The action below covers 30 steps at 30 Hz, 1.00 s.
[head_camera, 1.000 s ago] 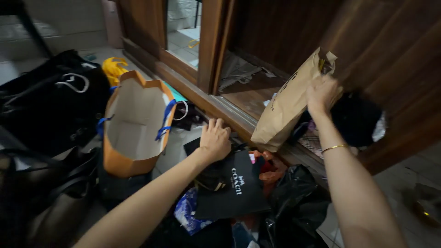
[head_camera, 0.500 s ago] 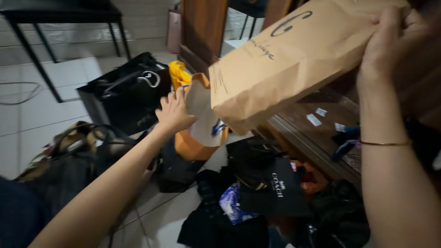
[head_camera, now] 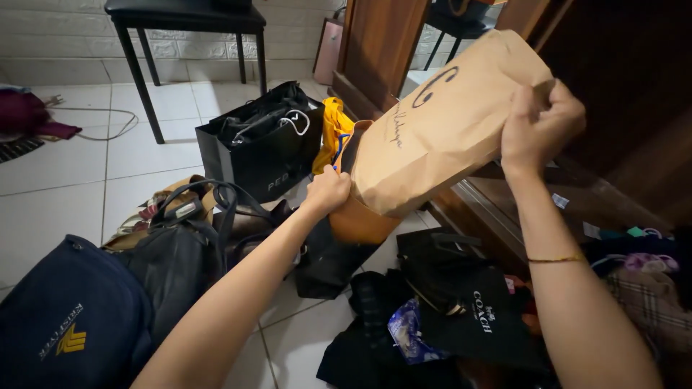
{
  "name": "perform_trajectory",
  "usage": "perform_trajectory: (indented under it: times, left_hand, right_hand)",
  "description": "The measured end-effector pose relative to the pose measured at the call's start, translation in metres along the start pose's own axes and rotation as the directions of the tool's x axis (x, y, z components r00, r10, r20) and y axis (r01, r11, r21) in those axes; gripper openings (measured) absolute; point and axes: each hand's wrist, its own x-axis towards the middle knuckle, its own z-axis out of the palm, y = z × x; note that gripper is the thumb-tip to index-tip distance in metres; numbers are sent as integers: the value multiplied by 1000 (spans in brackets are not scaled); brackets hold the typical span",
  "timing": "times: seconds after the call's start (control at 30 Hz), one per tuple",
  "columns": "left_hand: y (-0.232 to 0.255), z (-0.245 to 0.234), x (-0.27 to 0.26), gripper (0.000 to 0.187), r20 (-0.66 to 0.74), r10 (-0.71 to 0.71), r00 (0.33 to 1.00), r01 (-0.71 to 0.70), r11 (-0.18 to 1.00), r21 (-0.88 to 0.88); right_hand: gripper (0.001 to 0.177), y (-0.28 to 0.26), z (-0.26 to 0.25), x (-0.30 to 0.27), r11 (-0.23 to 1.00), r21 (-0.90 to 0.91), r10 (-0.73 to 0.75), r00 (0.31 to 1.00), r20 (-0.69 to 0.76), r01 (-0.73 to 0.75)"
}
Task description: The person unpacks and organizes items from multiple shopping bags on the floor. They remove a wallet, a Coach pouch, and other small items, placing them into a larger brown paper bag. The person then moves to a bed and picks up a bundle of clothes.
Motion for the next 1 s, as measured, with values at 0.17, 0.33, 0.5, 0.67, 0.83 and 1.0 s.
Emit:
perform_trajectory:
  times: [0.17,0.33,0.5,0.67,0.83,1.0]
  left_hand:
    - [5,-3,-8,64,9,62,998,-62,998,29]
    - [4,-13,0,58,-7,-44,999,44,999,-10]
    - [-18,-17,15,51,-57,-23,998,25,999,35]
    - [-10,-19,12,50,-17,-23,1000,23,1000,14]
    - [16,-29,-5,48,69,-125,990,127,991,-29]
    - [21,-21,-4,42,-25,-99,995,98,994,-47]
  right_hand:
    - [21,-36,42,-47,996,30,74,986,149,-79]
    - [32,-59,85,-153,999,-53,32,786,617,1]
    - [23,-7,84,-119,937,182,95,720,688,-298]
    - [59,59,60,-129,635,-266,755,510,412,-726]
    - [73,63,61,-191,-100,-510,638,-448,626,-854]
    - [52,60,91,-194,27,-282,538,-223,813,-959]
